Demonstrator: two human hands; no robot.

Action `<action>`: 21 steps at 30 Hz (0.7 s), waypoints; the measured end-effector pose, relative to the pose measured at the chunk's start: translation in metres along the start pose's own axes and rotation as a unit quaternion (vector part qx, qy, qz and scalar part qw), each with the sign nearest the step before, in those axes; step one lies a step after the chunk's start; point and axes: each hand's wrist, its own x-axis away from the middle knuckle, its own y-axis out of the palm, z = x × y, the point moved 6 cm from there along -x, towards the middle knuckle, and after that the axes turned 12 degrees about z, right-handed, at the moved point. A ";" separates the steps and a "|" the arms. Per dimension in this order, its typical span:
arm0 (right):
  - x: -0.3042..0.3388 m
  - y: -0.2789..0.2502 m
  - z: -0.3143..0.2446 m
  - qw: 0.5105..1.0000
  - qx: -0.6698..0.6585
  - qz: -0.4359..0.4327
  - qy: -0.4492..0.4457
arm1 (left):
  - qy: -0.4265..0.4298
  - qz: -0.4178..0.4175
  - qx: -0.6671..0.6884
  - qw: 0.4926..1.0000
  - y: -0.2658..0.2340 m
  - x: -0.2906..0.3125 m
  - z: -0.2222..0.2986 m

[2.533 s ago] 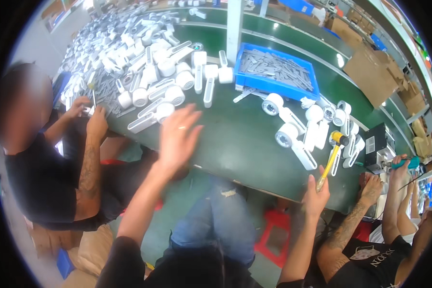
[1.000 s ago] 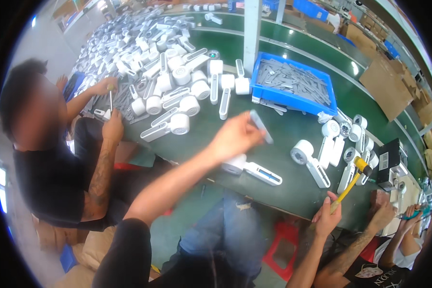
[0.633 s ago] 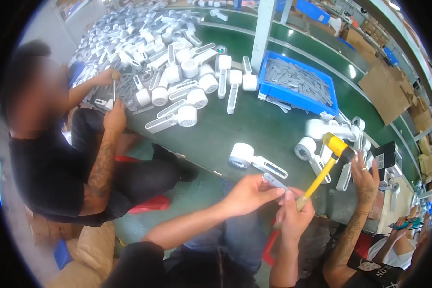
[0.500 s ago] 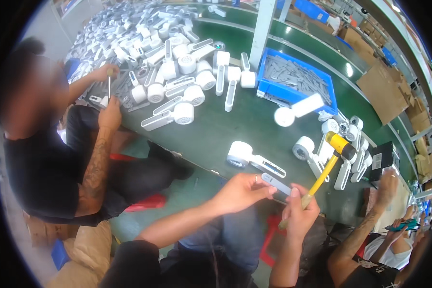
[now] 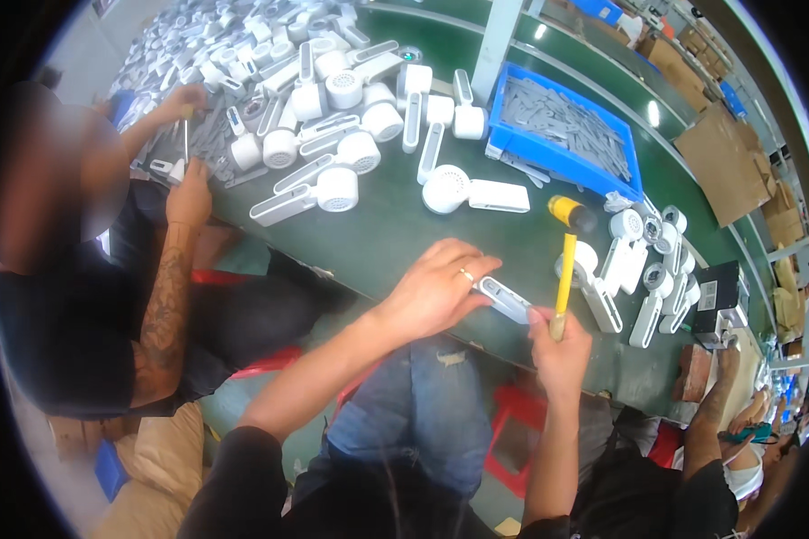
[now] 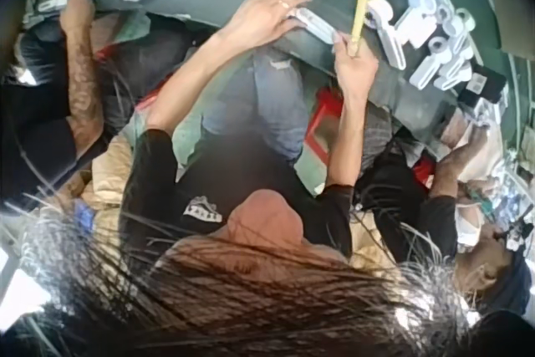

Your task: Use a hammer to assemble white plastic components on an assembly line.

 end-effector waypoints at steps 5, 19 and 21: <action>-0.017 0.004 -0.018 0.994 0.062 -0.078 0.034 | 0.105 -0.009 -0.021 0.994 0.000 -0.006 0.007; -0.009 0.020 0.013 0.949 -0.142 -0.131 0.248 | 0.100 0.008 -0.025 0.995 0.002 -0.003 0.014; -0.004 0.021 0.010 0.962 -0.131 -0.098 0.218 | 0.088 0.024 -0.057 0.994 -0.001 0.001 0.012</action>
